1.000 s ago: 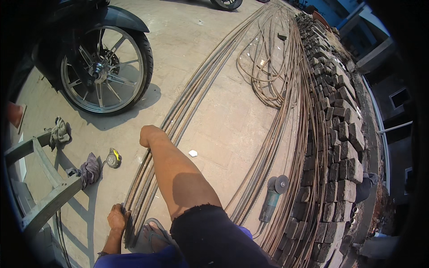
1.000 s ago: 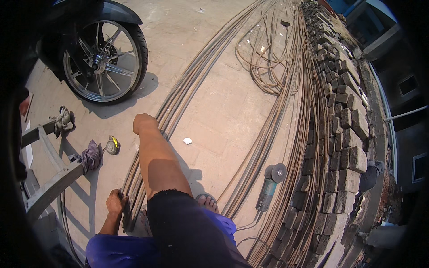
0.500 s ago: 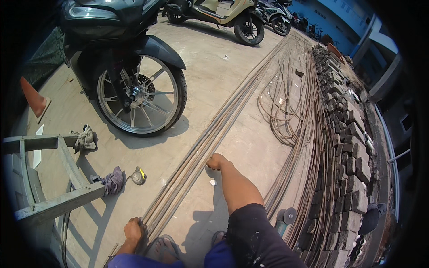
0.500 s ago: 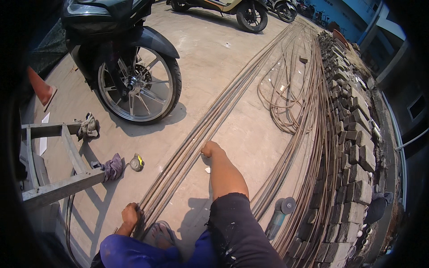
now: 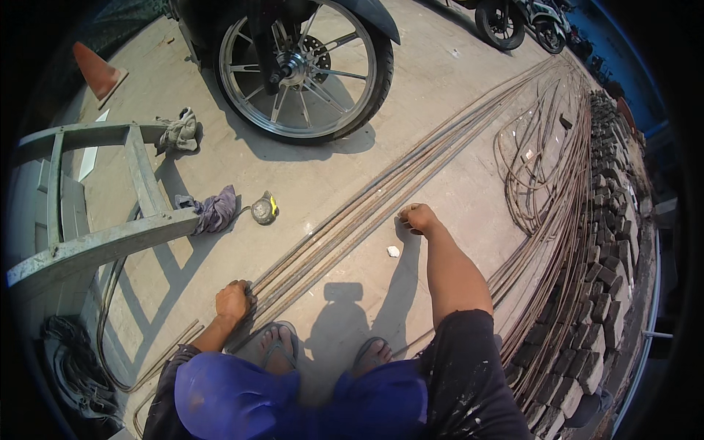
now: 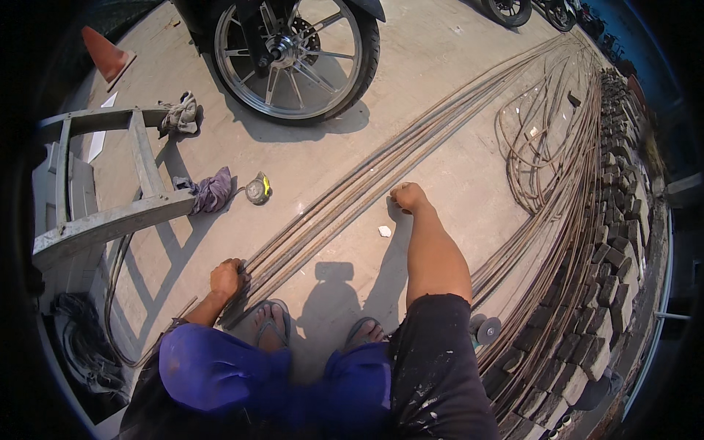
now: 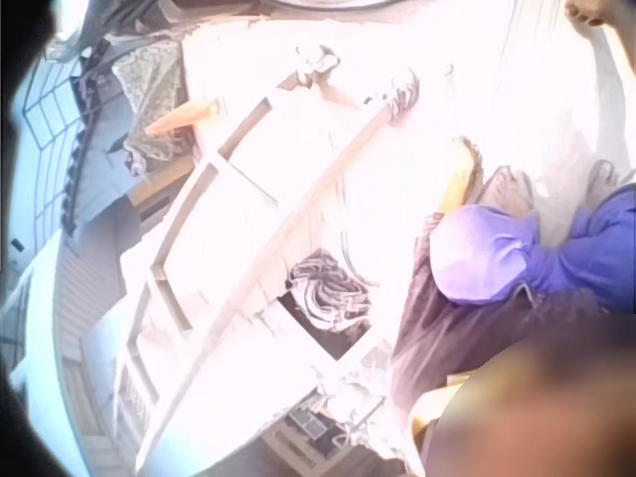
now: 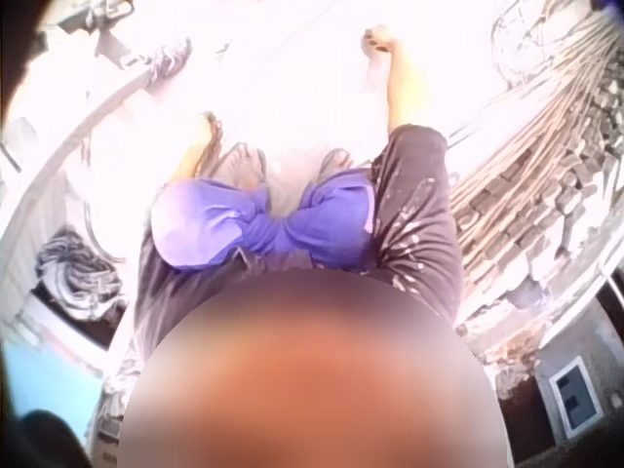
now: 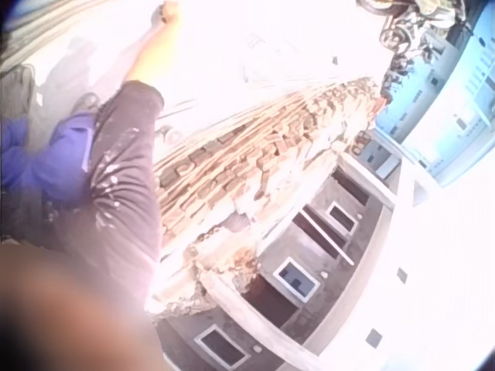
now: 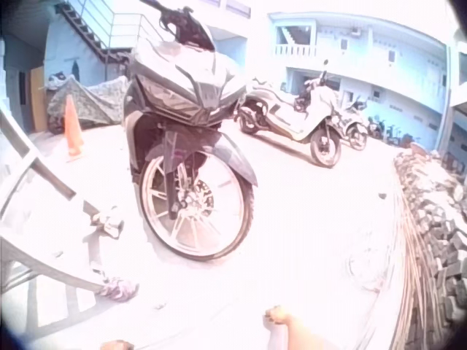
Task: The person measures and cuts metal rods using a tape measure and an angle grinder. They align the rods, mark measurements, and cut them to size.
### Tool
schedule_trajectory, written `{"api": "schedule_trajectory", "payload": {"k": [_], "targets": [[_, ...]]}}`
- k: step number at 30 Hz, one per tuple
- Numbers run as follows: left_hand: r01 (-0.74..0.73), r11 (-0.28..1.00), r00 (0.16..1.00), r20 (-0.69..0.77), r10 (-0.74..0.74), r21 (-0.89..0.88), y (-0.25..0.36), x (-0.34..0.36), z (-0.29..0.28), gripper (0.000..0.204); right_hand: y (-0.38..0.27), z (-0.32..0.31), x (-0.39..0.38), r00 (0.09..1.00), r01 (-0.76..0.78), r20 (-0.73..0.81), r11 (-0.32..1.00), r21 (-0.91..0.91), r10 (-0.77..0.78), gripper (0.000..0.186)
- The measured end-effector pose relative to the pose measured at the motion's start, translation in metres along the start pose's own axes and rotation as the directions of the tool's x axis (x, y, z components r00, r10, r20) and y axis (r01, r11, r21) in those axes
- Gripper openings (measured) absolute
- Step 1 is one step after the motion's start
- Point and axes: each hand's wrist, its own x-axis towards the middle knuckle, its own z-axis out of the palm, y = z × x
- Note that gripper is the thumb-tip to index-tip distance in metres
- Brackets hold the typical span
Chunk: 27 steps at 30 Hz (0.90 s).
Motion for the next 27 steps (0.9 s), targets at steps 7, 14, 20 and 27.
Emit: {"api": "schedule_trajectory", "payload": {"k": [7, 14, 20, 27], "targets": [[0.019, 0.999, 1.000, -0.005, -0.019, -0.026, 0.005, -0.004, -0.007, 0.034, -0.009, 0.002, 0.003, 0.999, -0.042, 0.012, 0.999, 0.018, 0.041, 0.014], [0.012, 0.997, 1.000, 0.011, -0.011, -0.074, -0.001, -0.002, -0.004, 0.035, 0.001, -0.008, -0.012, 0.996, -0.093, 0.004, 0.993, 0.066, 0.093, 0.016], [0.054, 0.994, 0.999, 0.011, -0.053, -0.093, -0.006, 0.001, 0.007, 0.038, 0.024, -0.023, -0.019, 0.991, -0.134, 0.000, 0.990, 0.036, 0.134, 0.019], [0.074, 0.989, 0.968, -0.231, -0.102, -0.127, 0.003, -0.010, 0.028, 0.015, 0.050, -0.042, -0.022, 0.976, -0.216, -0.022, 0.976, -0.028, 0.216, 0.024]]}}
